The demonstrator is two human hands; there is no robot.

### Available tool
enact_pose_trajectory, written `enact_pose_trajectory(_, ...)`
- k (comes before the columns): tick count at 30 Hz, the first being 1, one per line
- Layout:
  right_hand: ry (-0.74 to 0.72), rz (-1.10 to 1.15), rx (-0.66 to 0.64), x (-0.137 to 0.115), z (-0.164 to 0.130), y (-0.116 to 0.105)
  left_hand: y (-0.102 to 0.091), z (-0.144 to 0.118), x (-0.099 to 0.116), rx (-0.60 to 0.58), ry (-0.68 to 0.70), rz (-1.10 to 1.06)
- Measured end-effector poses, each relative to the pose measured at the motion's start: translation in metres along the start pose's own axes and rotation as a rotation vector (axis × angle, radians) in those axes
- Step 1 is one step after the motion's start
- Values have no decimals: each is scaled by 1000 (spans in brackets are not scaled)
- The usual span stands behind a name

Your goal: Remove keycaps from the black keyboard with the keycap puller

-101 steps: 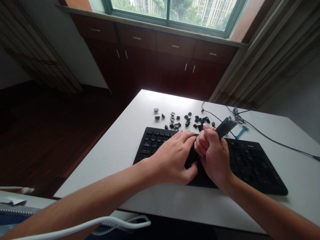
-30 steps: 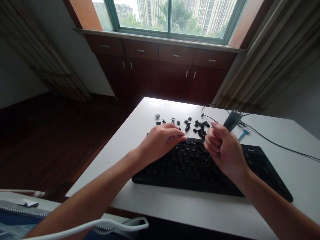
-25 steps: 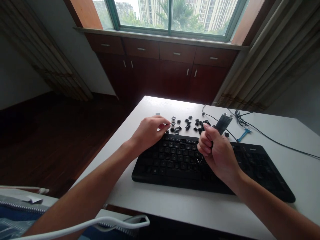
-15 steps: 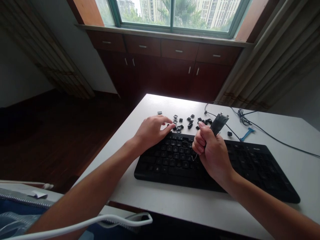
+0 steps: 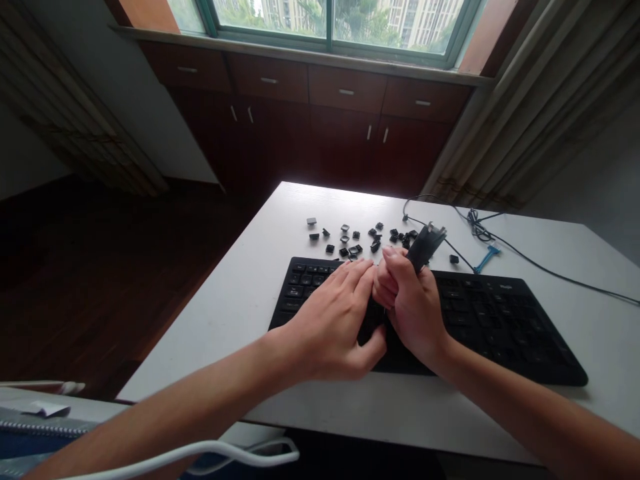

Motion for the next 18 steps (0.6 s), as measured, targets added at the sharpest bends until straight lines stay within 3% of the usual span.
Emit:
enact_pose_trajectory(3,-123,-117,-112,-5,-9,7,6,-3,-3,-22,-6,5)
enact_pose_trajectory(6,-151,-220,-198,-7,-14,9,11,-2,-5,-31,-6,25)
enact_pose_trajectory(13,-149,-221,-105,-9,-21,13,19,-4,0,-36,41,101)
enact_pose_trajectory(16,-195,-175,-93,-34,-13,35,18,-4,3,-36,58,61)
enact_pose_trajectory(18,-328,-210,-45,-63,-1,49,17,-4,2,-31,26,48)
Point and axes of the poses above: each hand's wrist, its own z-axis towards the middle knuckle, its own y-axis out of the palm, x = y × z, the point moved 5 cm from there along z, towards the middle knuckle, and after that the axes turned 4 degrees about x, right-handed, at the moved point
